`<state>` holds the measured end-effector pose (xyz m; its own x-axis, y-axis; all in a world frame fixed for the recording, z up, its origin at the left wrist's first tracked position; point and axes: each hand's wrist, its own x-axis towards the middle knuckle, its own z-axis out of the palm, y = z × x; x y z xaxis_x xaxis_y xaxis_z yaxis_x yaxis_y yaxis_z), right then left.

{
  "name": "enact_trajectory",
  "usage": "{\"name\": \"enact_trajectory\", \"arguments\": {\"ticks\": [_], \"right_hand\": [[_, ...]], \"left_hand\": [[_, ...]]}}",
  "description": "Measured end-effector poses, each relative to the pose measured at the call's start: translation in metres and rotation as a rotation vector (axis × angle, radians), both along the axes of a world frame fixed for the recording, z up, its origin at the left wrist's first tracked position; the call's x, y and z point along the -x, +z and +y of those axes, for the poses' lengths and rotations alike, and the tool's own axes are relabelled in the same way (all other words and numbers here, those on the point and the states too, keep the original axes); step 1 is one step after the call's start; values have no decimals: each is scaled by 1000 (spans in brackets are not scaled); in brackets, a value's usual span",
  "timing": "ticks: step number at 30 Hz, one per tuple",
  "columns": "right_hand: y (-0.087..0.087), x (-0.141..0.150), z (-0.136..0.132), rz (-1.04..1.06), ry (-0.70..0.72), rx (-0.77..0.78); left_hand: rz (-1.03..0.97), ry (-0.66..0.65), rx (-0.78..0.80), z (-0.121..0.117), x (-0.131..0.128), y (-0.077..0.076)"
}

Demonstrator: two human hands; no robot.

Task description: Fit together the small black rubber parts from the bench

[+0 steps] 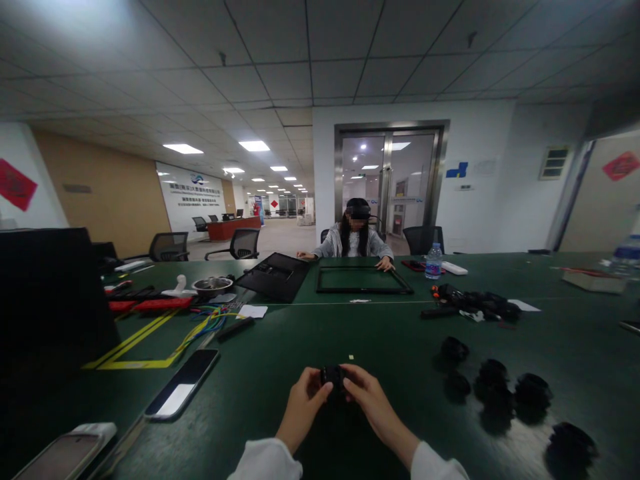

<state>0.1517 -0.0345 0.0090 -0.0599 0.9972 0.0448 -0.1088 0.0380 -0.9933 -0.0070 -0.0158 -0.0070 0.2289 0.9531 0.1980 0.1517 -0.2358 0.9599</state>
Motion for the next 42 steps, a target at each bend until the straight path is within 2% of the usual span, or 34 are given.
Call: {"name": "enact_trajectory", "arguments": {"ticks": [8,12,19,24,33,37,42], "right_hand": [[6,1,-4,-82,59,-17],[8,1,-5,-111,81,-20],[-2,1,2,-69,21,-61],[-6,2,3,-55,12,-55],[12,6,-7,-149,66,-3],[17,8,-12,-173,70,15],[22,8,-14,-166,46,32]], "left_hand": [[-83,91,-14,0,2,0],[-37,99,-44,1,2,1],[-34,15,-130,-1,3,0],[-130,-21,-32,2,4,-5],[37,72,-59,-10,11,7],[48,29,-48,-12,9,11],[-26,-11,-7,-11,9,8]]}}
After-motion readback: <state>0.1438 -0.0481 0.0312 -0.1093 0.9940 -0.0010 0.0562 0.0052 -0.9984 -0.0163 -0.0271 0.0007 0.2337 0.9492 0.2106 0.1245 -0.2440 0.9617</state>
